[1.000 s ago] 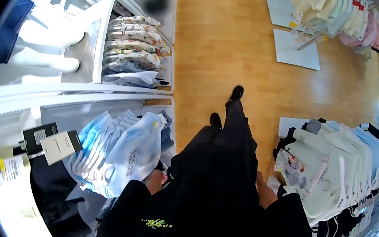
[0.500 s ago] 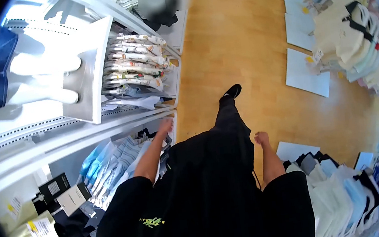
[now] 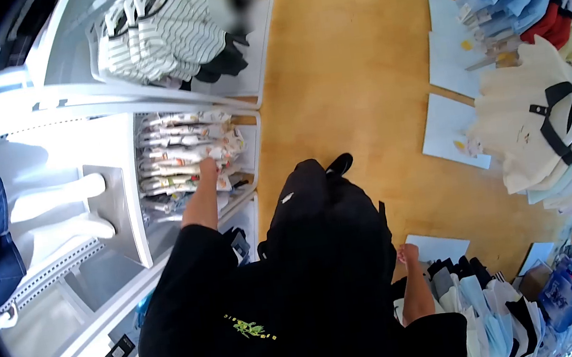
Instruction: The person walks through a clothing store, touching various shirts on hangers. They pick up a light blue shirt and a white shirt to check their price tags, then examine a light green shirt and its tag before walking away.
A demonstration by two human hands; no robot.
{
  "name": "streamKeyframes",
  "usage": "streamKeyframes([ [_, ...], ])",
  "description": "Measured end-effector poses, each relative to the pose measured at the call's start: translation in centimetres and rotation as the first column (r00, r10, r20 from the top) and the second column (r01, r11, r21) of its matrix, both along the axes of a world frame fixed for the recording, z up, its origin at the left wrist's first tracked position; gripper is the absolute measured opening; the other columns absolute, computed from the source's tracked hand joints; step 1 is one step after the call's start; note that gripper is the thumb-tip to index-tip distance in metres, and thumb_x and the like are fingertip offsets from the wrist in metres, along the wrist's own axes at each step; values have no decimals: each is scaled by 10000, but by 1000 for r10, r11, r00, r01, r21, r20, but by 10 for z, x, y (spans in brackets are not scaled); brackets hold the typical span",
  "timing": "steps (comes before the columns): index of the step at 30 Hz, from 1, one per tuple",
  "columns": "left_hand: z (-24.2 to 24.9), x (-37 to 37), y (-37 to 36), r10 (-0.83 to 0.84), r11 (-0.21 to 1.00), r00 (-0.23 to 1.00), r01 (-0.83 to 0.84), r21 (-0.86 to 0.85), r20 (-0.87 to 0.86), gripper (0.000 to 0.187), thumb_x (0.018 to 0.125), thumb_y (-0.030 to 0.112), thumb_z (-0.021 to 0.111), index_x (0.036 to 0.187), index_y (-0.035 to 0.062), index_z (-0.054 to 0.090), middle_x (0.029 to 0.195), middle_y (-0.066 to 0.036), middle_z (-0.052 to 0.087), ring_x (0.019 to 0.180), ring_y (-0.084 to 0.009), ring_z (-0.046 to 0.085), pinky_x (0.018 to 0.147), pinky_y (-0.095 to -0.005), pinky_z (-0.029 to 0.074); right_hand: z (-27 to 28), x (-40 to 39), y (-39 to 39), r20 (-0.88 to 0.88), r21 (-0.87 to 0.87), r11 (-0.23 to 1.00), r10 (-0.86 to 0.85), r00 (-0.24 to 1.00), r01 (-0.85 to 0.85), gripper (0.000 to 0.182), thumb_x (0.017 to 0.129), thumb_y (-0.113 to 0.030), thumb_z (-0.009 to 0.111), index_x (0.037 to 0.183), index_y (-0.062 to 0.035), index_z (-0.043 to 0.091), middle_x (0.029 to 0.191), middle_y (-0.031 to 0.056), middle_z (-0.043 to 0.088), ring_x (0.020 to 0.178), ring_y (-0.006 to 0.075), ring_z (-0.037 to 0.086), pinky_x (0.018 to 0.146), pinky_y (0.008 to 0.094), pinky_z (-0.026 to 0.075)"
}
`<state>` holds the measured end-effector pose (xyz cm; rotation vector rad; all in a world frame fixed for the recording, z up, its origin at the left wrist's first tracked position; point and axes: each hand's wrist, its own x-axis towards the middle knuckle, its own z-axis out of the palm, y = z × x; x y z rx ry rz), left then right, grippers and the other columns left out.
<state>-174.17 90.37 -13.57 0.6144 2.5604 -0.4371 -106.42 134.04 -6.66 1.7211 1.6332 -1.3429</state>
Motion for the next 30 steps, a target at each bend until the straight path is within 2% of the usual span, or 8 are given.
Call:
streamKeyframes([
  [1,24,15,9,90,995,993,-86,48,-81,244,755,285,567,695,51,607,678,-118,608,627,-247,594,542,-357,473,4,-4,5,137,-241,720,-638,758,650,221,797,-80,471,576,-73,477,466,66,436,363,173,431,297,299,283],
  [7,71,66,20,814,452,577,-702,550,67,248,825,213,449,819,0,576,677,-150,585,559,-280,578,508,-439,467,-30,-78,56,-127,-276,899,-384,915,339,172,800,-178,492,794,-30,579,539,52,499,414,144,459,364,257,335],
  [9,82,72,36,803,-158,68,-934,321,593,267,820,242,434,875,-1,530,638,-137,532,445,-268,515,424,-472,438,-24,-137,79,-107,-259,899,-391,914,353,191,807,-182,485,856,-28,587,578,71,541,451,144,497,391,248,371],
  [11,66,68,55,820,-121,-158,-987,-103,551,242,800,274,469,817,39,523,641,-115,517,469,-239,504,445,-424,450,-23,-185,95,-213,-274,891,-424,880,363,197,823,-166,459,883,-23,579,620,82,567,489,138,521,426,239,397],
  [20,87,-70,272,664,207,193,-976,70,723,237,772,270,552,777,34,539,656,-64,530,556,-203,526,534,-375,472,-4,-352,201,-222,-201,924,-366,904,325,201,834,-150,431,882,-15,573,658,82,573,557,148,546,466,235,418],
  [22,51,-138,298,-59,958,910,-63,279,410,244,762,274,545,718,34,546,638,-77,548,548,-188,544,524,-369,467,7,-377,223,-229,-175,929,-360,904,326,194,828,-145,434,872,-16,573,651,82,570,543,147,544,456,238,414],
  [24,84,-179,358,462,234,347,-935,266,816,253,754,254,524,648,26,541,578,-94,547,491,-184,543,462,-352,444,24,-382,233,-223,-148,932,-358,907,332,188,821,-140,438,861,-17,574,644,81,567,529,146,541,445,241,410],
  [30,93,-303,467,342,235,562,-827,510,753,266,770,222,495,622,1,515,493,-94,508,386,-190,495,363,-321,377,26,-379,229,-61,-154,858,-503,862,490,182,804,-144,478,786,-1,588,604,106,557,497,185,533,406,323,396],
])
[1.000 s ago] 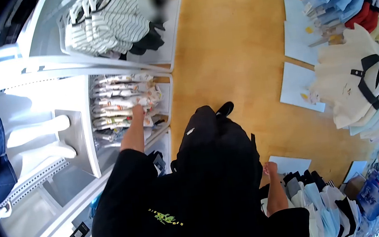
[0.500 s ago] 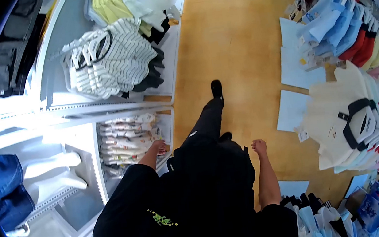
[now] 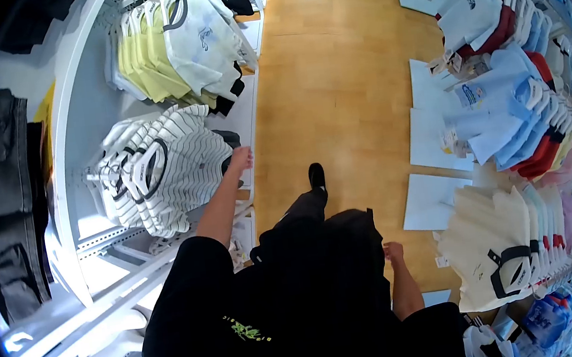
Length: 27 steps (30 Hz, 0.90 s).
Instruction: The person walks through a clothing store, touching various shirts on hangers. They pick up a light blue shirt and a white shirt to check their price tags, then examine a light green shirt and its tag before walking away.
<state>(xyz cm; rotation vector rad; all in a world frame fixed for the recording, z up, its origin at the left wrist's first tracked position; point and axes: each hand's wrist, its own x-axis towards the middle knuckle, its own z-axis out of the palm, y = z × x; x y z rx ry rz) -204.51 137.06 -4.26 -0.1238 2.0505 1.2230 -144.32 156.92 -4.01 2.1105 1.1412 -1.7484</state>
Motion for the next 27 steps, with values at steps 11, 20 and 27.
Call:
streamKeyframes([
  [11,20,-219,103,380,905,866,-420,-62,-324,756,698,377,651,1130,-141,309,917,-213,568,723,-269,613,573,-358,523,-19,-31,0,227,20,710,682,695,-704,199,814,-159,472,787,-6,596,615,104,570,479,192,527,407,333,396],
  [20,164,-216,125,563,734,736,-654,-181,-375,908,672,459,680,1260,-92,260,1000,-221,563,826,-303,615,600,-370,520,-2,-110,92,211,-21,466,867,452,-885,213,823,-172,468,787,-11,603,624,103,581,464,197,522,408,341,397],
  [27,66,-284,88,-106,771,630,-437,-464,-769,337,851,248,413,1015,-6,560,938,-231,593,812,-381,596,695,-469,470,-26,-214,214,20,-55,929,368,929,-367,162,828,-96,478,832,-14,618,632,140,587,463,194,536,403,328,422],
])
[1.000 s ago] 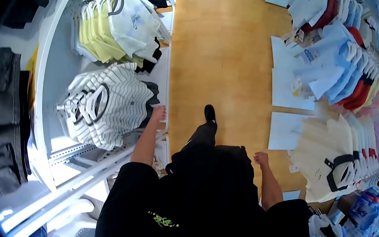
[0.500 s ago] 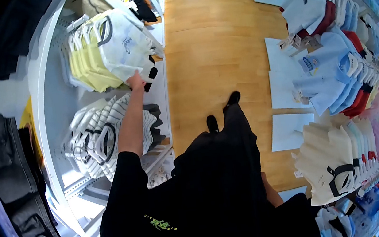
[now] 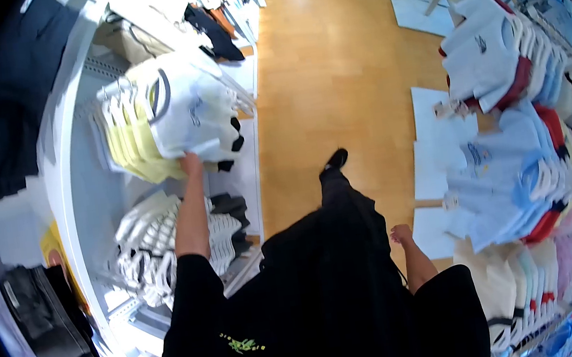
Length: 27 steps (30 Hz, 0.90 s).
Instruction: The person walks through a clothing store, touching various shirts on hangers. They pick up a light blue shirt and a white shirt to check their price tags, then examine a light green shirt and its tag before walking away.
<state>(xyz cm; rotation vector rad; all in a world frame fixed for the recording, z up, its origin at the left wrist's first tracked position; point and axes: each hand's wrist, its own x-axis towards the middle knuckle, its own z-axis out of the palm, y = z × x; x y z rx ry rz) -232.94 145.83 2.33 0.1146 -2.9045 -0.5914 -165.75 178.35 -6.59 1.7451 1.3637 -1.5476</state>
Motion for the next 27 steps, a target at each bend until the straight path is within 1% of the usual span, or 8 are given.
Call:
streamKeyframes([
  [2,24,16,8,-24,994,1000,22,-110,-15,352,865,281,423,995,-10,571,903,-250,595,820,-404,581,690,-483,460,-2,-51,38,-21,19,992,-123,992,124,163,832,-99,480,808,3,606,624,131,584,464,191,537,409,315,430],
  [5,37,24,9,155,985,987,-151,-78,49,415,878,345,421,888,-34,591,836,-262,602,786,-418,582,669,-487,460,-3,-110,98,-81,169,851,514,854,-497,227,813,-82,453,912,2,639,607,113,598,474,169,574,414,293,450],
  [9,63,43,23,361,933,932,-360,-28,43,484,876,392,433,820,-62,590,806,-268,604,769,-433,580,666,-496,454,-26,-200,166,-179,173,979,137,974,-106,260,816,-130,426,870,9,639,610,108,604,473,174,568,424,287,458],
  [11,58,49,26,382,923,922,-384,14,58,479,877,383,431,855,-70,586,839,-275,601,801,-435,575,692,-493,450,-90,-230,207,-147,455,810,477,866,-369,277,820,-156,413,849,8,634,621,117,609,475,173,564,416,282,447],
  [16,-48,93,-15,304,889,914,-374,265,270,387,838,232,476,1060,-82,527,1070,-271,554,1015,-413,514,842,-427,414,-7,-326,243,-472,248,967,68,879,59,230,835,-161,457,808,10,607,569,70,551,457,141,528,394,248,404],
  [20,-29,138,34,293,509,234,-859,56,927,371,826,348,501,555,133,365,439,-10,291,338,-156,305,406,-347,371,-24,-321,258,-403,356,934,159,901,-5,231,839,-161,459,830,20,602,609,76,570,510,136,553,440,248,442],
  [23,-102,151,28,150,941,401,-337,-6,904,372,826,376,501,573,123,399,462,-32,317,399,-189,359,447,-363,379,-7,-291,248,-333,191,958,-142,932,214,214,817,-181,473,835,-17,608,653,93,598,540,157,575,480,275,471],
  [27,-96,120,102,-130,918,617,371,-141,776,332,827,342,489,625,78,484,522,-95,415,484,-258,442,501,-395,405,-9,-236,228,-180,60,895,-426,887,442,201,806,-175,477,823,-24,609,657,105,600,536,176,574,475,284,469],
])
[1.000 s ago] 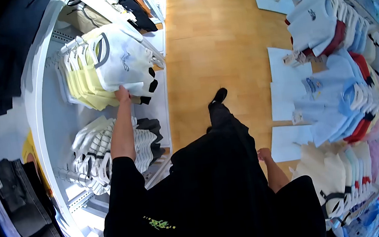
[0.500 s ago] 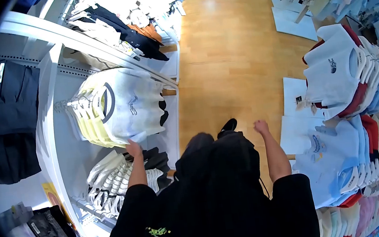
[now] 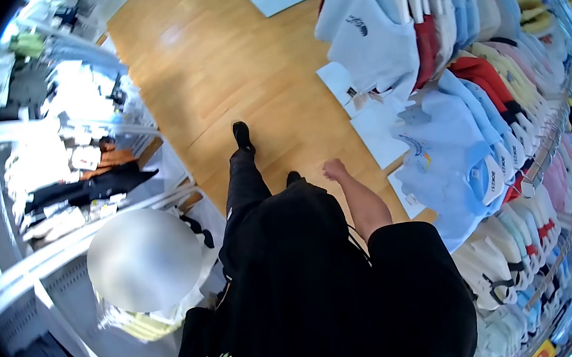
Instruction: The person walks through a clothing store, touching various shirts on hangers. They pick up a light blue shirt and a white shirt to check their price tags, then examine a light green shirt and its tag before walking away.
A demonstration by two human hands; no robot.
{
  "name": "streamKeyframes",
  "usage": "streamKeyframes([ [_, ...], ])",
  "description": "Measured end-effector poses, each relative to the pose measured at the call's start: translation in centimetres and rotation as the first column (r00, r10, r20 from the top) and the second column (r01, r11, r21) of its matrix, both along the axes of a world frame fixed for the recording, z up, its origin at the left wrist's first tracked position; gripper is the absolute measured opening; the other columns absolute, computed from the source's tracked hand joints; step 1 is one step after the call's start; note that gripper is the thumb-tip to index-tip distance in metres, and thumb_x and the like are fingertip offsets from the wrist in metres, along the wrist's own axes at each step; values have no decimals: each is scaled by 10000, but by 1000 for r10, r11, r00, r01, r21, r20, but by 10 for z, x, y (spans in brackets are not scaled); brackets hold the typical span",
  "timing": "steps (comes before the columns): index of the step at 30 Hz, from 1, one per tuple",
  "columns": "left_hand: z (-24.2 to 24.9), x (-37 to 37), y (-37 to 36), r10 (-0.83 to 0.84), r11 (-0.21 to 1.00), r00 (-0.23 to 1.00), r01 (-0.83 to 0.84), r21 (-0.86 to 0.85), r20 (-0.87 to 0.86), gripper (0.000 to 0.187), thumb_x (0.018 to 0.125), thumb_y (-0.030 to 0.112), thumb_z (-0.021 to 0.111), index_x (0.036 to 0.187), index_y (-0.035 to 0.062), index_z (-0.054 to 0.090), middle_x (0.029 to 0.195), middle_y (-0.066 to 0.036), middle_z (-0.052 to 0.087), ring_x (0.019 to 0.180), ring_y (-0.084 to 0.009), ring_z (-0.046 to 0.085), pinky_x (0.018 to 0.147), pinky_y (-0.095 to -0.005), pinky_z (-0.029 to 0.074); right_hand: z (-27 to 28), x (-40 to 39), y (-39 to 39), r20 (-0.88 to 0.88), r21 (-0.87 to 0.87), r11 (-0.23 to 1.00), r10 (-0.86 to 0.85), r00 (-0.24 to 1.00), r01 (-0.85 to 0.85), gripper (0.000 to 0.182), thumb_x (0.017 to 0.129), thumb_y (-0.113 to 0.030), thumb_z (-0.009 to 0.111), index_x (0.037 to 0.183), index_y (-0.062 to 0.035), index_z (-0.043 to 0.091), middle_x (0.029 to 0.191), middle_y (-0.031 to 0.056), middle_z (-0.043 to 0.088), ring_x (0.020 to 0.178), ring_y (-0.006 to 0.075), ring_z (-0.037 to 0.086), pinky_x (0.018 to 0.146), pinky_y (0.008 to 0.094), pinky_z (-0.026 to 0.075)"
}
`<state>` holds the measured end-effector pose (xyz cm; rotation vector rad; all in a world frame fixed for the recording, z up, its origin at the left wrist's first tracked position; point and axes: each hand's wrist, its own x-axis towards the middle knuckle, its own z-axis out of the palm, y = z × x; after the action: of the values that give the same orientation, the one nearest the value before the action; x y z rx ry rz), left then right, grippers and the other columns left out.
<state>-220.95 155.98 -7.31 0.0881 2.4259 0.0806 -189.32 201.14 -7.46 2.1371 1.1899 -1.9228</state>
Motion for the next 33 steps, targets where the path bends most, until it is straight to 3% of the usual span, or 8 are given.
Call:
streamKeyframes([
  [8,13,-141,197,-782,581,556,814,-8,-280,322,787,252,497,679,-19,632,677,-225,601,663,-379,602,627,-468,462,1,34,59,-71,193,903,-376,924,383,196,792,-168,478,726,-19,588,620,87,573,500,156,532,455,255,429],
  [10,41,-153,277,-595,773,758,631,70,-266,307,761,228,495,674,-31,635,710,-237,606,690,-387,607,649,-455,480,40,20,90,-198,331,748,-541,817,576,196,810,-204,513,776,-23,581,660,80,578,509,139,521,457,250,420],
  [12,13,-193,338,-835,524,511,852,-13,-202,263,732,195,491,661,-9,641,722,-214,617,694,-372,613,639,-429,499,67,14,121,-299,449,562,-638,710,694,200,819,-226,551,887,-37,555,725,73,587,539,132,530,465,248,418],
  [13,-27,-224,361,-967,52,23,993,-108,-254,192,729,179,529,624,80,656,647,-175,618,615,-356,609,558,-413,487,78,13,131,-333,485,478,-673,660,732,233,819,-227,571,963,-48,533,757,68,590,560,130,540,473,246,418],
  [16,17,-217,482,-938,135,122,991,-16,-325,258,776,175,484,643,3,622,731,-188,623,685,-318,619,589,-442,486,126,0,163,-371,568,225,-789,490,792,354,796,-222,613,1077,-66,464,779,63,593,586,127,553,478,251,420],
  [18,-41,-253,542,-771,-347,-246,936,63,-587,286,790,207,483,658,-18,601,706,-197,613,654,-322,603,568,-422,458,146,-2,176,-399,573,131,-818,415,809,476,775,-233,650,1151,-73,404,814,65,595,634,126,567,491,252,428],
  [20,27,-204,615,-825,464,543,808,363,-156,297,779,236,505,660,-30,564,653,-194,589,604,-302,580,545,-391,424,146,-6,181,-388,589,108,-832,398,801,476,773,-244,656,1143,-70,413,829,64,596,658,125,568,502,251,433],
  [33,92,-24,705,-990,75,-35,680,729,134,326,749,317,608,855,8,607,793,-124,634,748,-229,611,693,-315,466,209,-73,142,-423,659,130,-750,509,741,264,807,-171,617,1001,6,591,893,27,616,823,124,565,759,265,434],
])
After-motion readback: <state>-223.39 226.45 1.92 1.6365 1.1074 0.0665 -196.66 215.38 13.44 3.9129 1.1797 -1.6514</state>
